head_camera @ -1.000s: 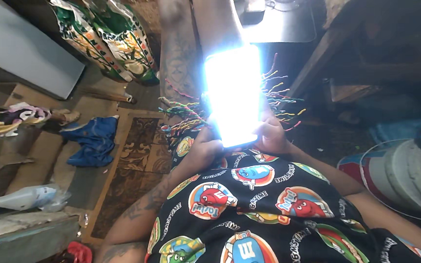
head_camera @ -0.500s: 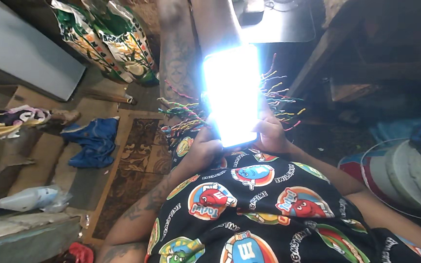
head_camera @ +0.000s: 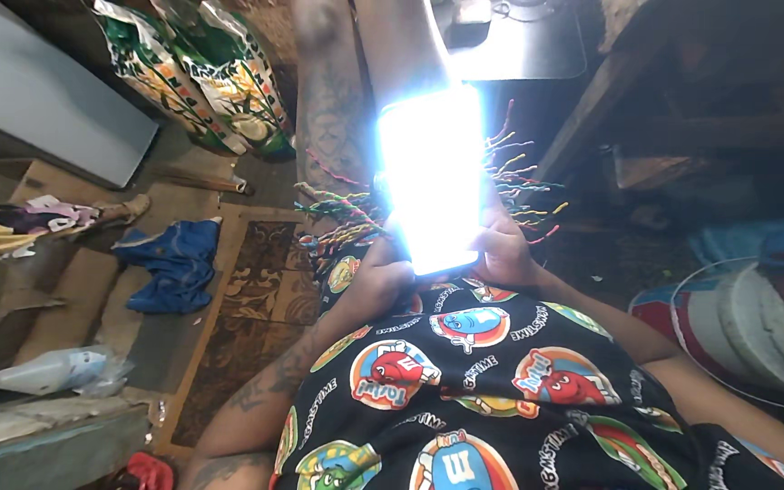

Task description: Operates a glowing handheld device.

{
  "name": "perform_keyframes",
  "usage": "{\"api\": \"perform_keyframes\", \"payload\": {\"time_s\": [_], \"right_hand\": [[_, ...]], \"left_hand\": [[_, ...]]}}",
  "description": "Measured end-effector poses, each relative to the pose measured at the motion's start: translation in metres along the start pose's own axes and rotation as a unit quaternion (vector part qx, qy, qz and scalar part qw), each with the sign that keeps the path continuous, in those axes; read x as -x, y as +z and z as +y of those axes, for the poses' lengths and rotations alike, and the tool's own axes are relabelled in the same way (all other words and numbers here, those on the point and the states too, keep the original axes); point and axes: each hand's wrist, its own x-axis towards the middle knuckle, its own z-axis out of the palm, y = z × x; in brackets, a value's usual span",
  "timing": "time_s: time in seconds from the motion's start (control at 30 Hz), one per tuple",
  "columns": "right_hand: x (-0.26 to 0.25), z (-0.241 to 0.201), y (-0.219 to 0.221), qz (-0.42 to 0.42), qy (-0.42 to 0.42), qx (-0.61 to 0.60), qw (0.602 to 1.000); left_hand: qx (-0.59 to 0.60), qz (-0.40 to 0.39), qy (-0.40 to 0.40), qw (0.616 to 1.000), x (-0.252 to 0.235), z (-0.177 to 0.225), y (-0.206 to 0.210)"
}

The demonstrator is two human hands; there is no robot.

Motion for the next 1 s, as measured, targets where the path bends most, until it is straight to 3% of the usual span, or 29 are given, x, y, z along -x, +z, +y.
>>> {"api": "perform_keyframes", "payload": {"time_s": [0.23, 0.3, 0.6, 0.7, 0.83, 1.0], "right_hand": [[0.002, 0.004, 0.001, 0.022, -0.007, -0.021, 1.0], [0.001, 0.004, -0.002, -0.007, -0.015, -0.003, 1.0], [0.01, 0.003, -0.013, 0.001, 0.034, 0.041, 0.999], [0.001, -0.016, -0.02, 0.031, 0.051, 0.124, 0.99], [-0.033, -0.031, -0.02, 0.089, 0.039, 0.127, 0.987], [-0.025, -0.033, -0.04, -0.03, 0.055, 0.119, 0.991]], "left_hand": [[-0.022, 0.003, 0.004, 1.0, 0.001, -0.001, -0.001], [-0.021, 0.008, 0.001, 1.0, 0.001, -0.001, 0.0], [-0.005, 0.001, -0.001, 1.0, 0.0, -0.004, -0.001], [-0.011, 0.002, -0.005, 1.0, 0.0, -0.004, -0.002], [-0.012, 0.004, 0.001, 1.0, 0.001, -0.009, -0.005], [-0.045, 0.049, -0.055, 0.996, 0.004, 0.032, 0.016]]}}
